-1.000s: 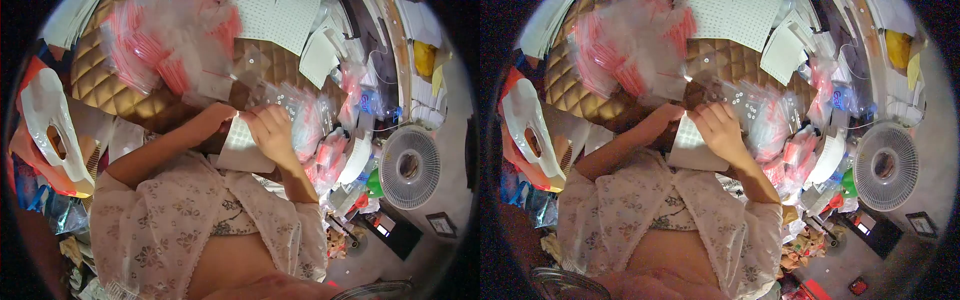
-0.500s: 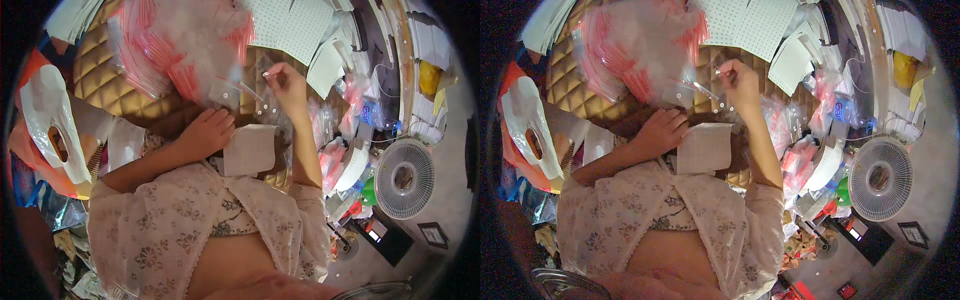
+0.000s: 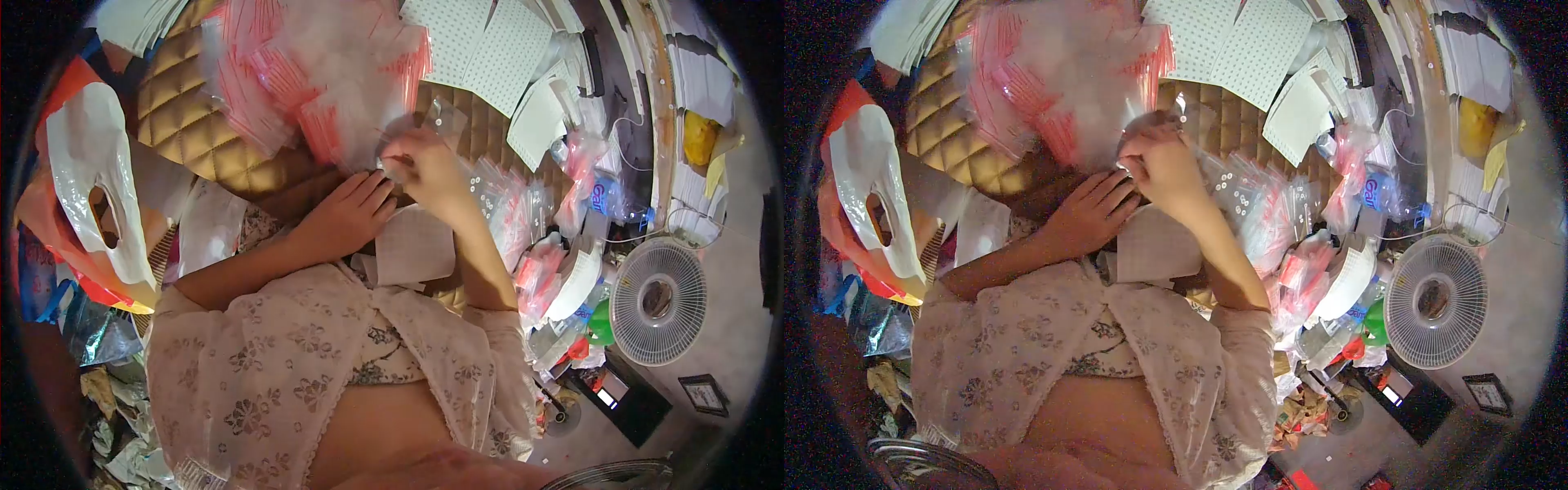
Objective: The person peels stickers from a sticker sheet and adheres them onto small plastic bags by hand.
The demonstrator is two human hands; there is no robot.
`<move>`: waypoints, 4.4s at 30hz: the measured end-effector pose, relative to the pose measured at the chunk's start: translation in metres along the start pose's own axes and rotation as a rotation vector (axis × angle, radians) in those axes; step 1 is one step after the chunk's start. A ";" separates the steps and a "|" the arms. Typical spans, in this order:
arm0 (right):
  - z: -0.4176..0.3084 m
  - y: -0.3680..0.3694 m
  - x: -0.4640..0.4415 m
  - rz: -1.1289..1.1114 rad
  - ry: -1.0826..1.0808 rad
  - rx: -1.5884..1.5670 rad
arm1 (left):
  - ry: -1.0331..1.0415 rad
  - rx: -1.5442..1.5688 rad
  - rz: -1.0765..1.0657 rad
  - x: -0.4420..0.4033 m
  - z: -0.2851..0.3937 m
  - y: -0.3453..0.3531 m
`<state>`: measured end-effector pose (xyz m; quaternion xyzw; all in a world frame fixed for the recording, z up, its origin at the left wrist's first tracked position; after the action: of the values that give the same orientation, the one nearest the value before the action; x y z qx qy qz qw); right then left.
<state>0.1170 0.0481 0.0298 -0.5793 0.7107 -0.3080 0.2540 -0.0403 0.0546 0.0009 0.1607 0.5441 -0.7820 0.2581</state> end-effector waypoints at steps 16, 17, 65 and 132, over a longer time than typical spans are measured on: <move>0.017 0.003 0.004 0.383 -0.172 0.230 | -0.044 0.200 0.191 0.000 -0.003 -0.006; 0.018 -0.002 0.006 0.394 -0.191 0.224 | -0.020 0.180 0.191 -0.001 -0.001 -0.008; 0.012 0.008 0.143 0.385 0.395 -0.575 | -1.017 1.426 0.405 -0.097 -0.005 -0.052; 0.067 -0.121 0.167 1.008 0.349 -1.561 | -0.650 -0.940 0.827 -0.040 -0.290 -0.222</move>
<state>0.2121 -0.1416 0.0720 -0.1560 0.9106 0.3183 -0.2124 -0.1449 0.3951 0.0895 -0.0160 0.6137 -0.3103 0.7258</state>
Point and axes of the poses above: each hand's wrist, its own x-axis away from the middle knuckle, its own y-axis out of the palm, z = x × y, the point moved 3 cm from there along -x, towards the middle knuckle, and after that the axes turned 11 degrees about z, right-handed, at the moved point
